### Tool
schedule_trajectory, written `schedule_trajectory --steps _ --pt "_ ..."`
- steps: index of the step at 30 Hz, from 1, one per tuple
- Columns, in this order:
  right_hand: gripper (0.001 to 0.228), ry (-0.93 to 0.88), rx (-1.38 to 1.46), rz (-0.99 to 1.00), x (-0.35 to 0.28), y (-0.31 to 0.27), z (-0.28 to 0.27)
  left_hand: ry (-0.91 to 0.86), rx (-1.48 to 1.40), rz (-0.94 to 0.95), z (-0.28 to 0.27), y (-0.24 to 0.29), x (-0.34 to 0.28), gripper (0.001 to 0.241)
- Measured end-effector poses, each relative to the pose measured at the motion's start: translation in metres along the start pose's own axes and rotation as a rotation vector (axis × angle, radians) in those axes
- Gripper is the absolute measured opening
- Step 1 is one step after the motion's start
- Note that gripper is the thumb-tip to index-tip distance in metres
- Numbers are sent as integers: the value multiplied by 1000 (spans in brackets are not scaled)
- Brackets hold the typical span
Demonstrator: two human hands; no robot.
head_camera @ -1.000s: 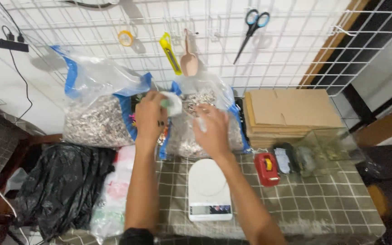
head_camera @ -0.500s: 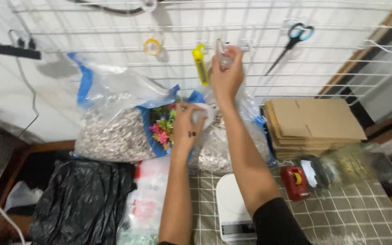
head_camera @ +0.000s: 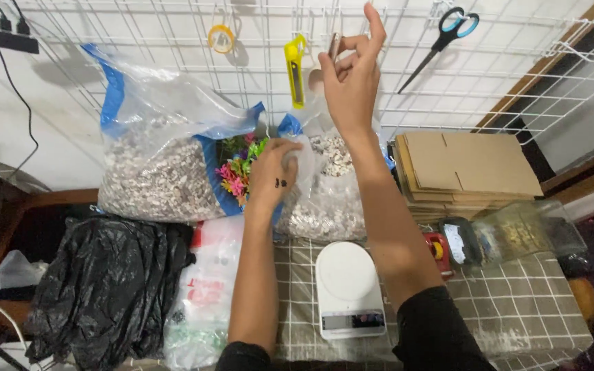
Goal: Weighing small white stones using a wooden scoop and a digital scale for packaging
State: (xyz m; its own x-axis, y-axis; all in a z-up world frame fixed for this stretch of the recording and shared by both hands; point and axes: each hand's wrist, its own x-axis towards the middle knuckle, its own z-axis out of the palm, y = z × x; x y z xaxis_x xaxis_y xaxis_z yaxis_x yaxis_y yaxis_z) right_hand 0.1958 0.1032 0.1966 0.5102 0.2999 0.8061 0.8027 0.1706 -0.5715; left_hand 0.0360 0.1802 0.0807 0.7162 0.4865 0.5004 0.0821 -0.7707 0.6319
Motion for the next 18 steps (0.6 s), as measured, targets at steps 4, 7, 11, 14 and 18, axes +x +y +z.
schedule_trajectory --steps 4,7,11,14,18 --pt "75 -3 -66 67 -10 -16 -26 -18 62 -87 -1 7 0 40" --pt "19 18 -140 38 -36 -20 -53 -48 120 -165 -18 38 -4 37" --pt "23 -34 -392 105 -78 29 -75 -48 -11 -265 -31 59 -5 29" --pt "27 -66 -459 239 -105 73 -88 -75 12 -251 -10 35 -5 27" --pt "28 0 -573 237 -119 119 -87 -64 154 -252 13 13 3 13"
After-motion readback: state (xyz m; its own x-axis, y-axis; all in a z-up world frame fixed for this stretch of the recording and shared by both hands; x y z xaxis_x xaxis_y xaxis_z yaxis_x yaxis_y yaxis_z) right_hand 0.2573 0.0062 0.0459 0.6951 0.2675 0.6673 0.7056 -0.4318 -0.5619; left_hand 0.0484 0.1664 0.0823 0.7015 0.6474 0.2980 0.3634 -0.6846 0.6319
